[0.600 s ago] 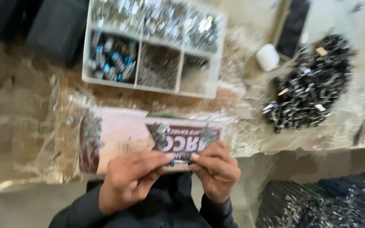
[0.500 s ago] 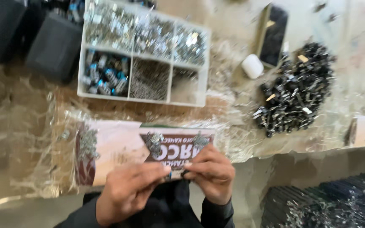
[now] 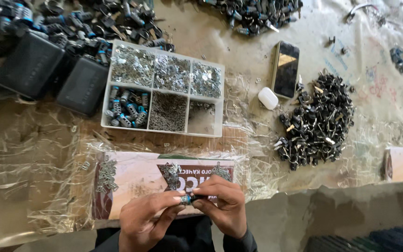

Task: The person sits at a workbench and assembles small metal components by hand, picking parts from a compartmented plastic box and fitting pieces together over a printed sheet, placing finished assemblies on the sheet. The person repeats this assembly cycle throughout the clip.

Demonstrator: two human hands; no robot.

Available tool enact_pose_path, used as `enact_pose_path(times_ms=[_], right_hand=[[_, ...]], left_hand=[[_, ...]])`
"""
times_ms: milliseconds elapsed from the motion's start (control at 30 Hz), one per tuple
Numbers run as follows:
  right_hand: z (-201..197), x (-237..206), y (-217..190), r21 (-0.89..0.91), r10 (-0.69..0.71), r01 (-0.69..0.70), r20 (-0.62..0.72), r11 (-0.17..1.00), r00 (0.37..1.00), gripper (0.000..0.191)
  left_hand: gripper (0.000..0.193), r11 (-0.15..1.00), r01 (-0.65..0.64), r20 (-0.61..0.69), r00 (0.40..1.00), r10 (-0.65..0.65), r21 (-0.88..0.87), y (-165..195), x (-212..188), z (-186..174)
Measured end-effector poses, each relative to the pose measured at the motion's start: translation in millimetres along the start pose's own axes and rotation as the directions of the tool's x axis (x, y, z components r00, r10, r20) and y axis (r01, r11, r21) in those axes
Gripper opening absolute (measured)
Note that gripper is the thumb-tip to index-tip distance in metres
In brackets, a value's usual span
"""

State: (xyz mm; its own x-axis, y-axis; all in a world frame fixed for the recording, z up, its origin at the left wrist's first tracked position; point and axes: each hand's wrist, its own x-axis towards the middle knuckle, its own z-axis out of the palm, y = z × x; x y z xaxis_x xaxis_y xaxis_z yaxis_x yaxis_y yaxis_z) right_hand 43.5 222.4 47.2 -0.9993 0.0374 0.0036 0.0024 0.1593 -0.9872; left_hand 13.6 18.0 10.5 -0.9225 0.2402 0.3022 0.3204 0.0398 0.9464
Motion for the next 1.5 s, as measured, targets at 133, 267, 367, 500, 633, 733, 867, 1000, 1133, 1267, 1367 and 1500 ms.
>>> enact_pose_path(times_ms=[133, 267, 367, 500, 633, 733, 867, 1000, 1133, 1267, 1367, 1500], right_hand=[[-4, 3, 4, 0.030, 0.014, -0.017, 0.096, 0.999, 0.995, 0.021], [-42, 38, 18, 0.102, -0.077, 0.034, 0.455, 0.994, 0.887, 0.019], [-59, 68, 17, 0.204, 0.078, -0.106, 0.141, 0.973, 0.987, 0.016], [-63, 100, 4, 0.072, -0.168, 0.184, -0.190, 0.980, 0.967, 0.053], [-72, 95, -1, 0.180, -0.054, 0.039, 0.084, 0.983, 0.995, 0.053], [-112, 81, 6, -0.005, 0.038, -0.038, 0.255, 0.999, 0.966, 0.042], [-191, 89, 15, -0.708, -0.107, -0.068, -0.199, 0.703, 0.974, 0.034], [-264, 148, 23, -0.982, -0.563, -0.185, -0.180, 0.048, 0.806, 0.028], [-284, 187, 33, -0.966, -0.202, -0.206, -0.236, 0.159, 0.951, 0.025], [-282, 167, 29, -0.931, -0.337, -0.254, -0.335, 0.263, 0.880, 0.016], [-266, 131, 28, -0.957, -0.601, -0.108, -0.255, 0.271, 0.757, 0.018], [-221, 84, 38, -0.680, -0.561, 0.095, -0.509, 0.727, 0.653, 0.017]], left_hand=[[0.029, 0.990, -0.137, 0.149, 0.980, 0.130, 0.040, -7, 12, -11], [0.027, 0.964, -0.265, 0.155, 0.952, 0.263, -0.008, -14, 14, -25], [0.026, 0.986, -0.150, -0.067, 0.987, 0.146, -0.071, -15, 5, -22], [0.025, 0.996, 0.082, -0.249, 0.964, -0.091, -0.047, -21, -4, -21], [0.022, 0.985, 0.092, -0.215, 0.975, -0.059, 0.144, -32, -7, -20], [0.022, 0.985, 0.115, -0.128, 0.987, -0.099, 0.132, -46, -7, -23], [0.027, 0.987, 0.158, -0.076, 0.984, -0.159, -0.017, -62, -17, -22], [0.030, 0.983, 0.180, -0.060, 0.982, -0.178, 0.028, -75, -26, -20], [0.030, 0.983, 0.185, -0.087, 0.979, -0.186, -0.018, -76, -28, -17], [0.025, 0.968, 0.242, -0.211, 0.952, -0.224, 0.068, -65, -24, -10], [0.023, 0.964, 0.176, -0.248, 0.961, -0.124, 0.200, -57, -6, -5], [0.022, 0.966, 0.251, -0.141, 0.960, -0.240, 0.062, -34, 18, -9]])
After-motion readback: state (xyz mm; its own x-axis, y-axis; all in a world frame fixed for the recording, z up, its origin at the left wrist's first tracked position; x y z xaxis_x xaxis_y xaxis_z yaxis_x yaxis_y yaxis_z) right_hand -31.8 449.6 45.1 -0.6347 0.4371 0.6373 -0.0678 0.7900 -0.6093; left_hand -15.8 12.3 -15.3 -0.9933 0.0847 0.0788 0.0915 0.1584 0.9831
